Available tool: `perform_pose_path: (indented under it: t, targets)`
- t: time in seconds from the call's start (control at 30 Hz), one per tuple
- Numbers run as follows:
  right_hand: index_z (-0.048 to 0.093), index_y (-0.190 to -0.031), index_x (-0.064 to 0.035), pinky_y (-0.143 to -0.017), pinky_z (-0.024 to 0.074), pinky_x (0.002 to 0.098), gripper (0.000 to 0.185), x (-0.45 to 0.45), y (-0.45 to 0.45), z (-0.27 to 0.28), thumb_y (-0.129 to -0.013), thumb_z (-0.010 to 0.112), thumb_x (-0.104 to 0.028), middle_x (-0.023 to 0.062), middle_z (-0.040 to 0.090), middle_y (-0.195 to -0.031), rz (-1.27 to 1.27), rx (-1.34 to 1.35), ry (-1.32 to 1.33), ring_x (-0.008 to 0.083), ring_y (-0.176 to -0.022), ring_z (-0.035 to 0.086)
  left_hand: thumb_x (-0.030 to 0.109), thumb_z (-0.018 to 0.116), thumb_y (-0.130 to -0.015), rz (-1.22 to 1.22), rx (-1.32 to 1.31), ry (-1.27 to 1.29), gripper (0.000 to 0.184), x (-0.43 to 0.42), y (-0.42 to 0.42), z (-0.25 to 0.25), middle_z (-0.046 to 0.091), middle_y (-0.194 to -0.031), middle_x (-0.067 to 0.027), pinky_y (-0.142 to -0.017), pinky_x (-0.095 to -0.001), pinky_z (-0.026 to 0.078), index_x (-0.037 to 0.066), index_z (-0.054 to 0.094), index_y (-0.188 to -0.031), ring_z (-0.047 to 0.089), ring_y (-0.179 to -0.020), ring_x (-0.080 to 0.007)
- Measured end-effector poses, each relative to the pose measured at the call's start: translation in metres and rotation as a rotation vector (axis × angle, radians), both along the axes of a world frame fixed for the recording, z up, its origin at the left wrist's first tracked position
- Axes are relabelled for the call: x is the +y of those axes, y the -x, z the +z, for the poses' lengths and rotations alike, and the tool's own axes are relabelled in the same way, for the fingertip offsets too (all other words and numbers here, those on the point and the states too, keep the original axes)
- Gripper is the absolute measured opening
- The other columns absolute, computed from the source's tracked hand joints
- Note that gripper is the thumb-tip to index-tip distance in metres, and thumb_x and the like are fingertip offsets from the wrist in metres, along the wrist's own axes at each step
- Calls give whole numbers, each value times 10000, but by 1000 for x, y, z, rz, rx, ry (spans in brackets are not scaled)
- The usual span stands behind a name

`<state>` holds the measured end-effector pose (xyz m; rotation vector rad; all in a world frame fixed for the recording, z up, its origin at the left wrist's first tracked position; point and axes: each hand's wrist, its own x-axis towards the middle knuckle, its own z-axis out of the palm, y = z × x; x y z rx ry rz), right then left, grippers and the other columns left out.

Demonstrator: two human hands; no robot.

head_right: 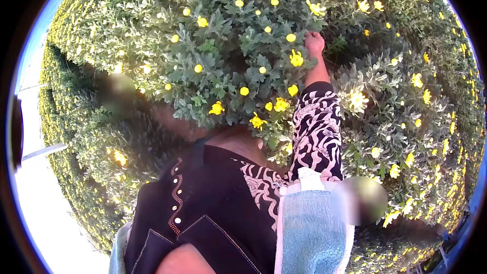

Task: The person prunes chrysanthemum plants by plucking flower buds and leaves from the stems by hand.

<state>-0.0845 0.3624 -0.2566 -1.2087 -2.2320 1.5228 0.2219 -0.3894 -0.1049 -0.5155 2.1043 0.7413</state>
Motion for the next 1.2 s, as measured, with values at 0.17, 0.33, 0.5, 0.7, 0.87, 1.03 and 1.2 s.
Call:
perform_pose_path:
  t: [0.17, 0.33, 0.5, 0.7, 0.87, 1.03, 1.2]
  targets:
    - [691, -886, -123, -829, 491, 322, 194, 8, -6, -1, -831, 673, -308, 66, 708, -919, 52, -486, -410, 228, -883, 655, 142, 704, -841, 13, 18, -20, 301, -14, -10, -3, 701, -954, -95, -805, -306, 519, 9, 633, -1102, 660, -928, -151]
    - [696, -903, -134, -828, 509, 361, 191, 91, -18, -69, -832, 666, -309, 66, 708, -967, 631, -556, -1017, 233, -926, 660, 138, 699, -847, 43, 126, -139, 292, -44, -10, -27, 701, -954, -93, -808, -306, 518, 8, 634, -1100, 658, -930, -149]
    - [617, -1048, 0, -641, 529, 267, 215, 12, -89, 160, -914, 629, -169, 112, 692, -1058, -165, 133, 288, 226, -849, 694, 125, 664, -877, 140, 210, -167, 235, 6, 67, 29, 698, -958, -74, -766, -292, 524, 4, 637, -1077, 661, -890, -143]
    - [651, -1093, -46, -676, 461, 248, 298, -135, -220, 305, -883, 698, -251, 62, 704, -889, -11, 76, -462, 93, -720, 577, 118, 604, -940, 133, 290, -599, 160, 92, 186, 74, 664, -871, -18, -666, -230, 481, 28, 630, -1070, 624, -763, -94]
    - [685, -951, -41, -727, 471, 238, 110, -311, -280, 299, -914, 673, -144, 9, 676, -879, -138, 136, -124, 76, -765, 578, 65, 579, -947, -79, 247, -833, 145, 123, 247, 91, 671, -904, -18, -701, -217, 476, 30, 645, -1071, 635, -819, -78]
    - [672, -1078, -10, -780, 513, 278, 192, -438, -286, 203, -904, 642, -85, 69, 685, -895, 98, -94, 389, 119, -870, 636, 56, 557, -947, -390, 293, -1000, 164, 140, 271, 75, 649, -1040, -53, -797, -241, 483, 11, 639, -1081, 617, -931, -108]
    - [627, -1186, -15, -766, 520, 285, 320, -474, -206, 187, -875, 666, -79, 112, 702, -986, -17, 98, 46, 156, -893, 653, 53, 571, -907, -618, 534, -1075, 187, 162, 278, 62, 638, -1031, -116, -780, -286, 517, 14, 627, -1081, 615, -943, -168]
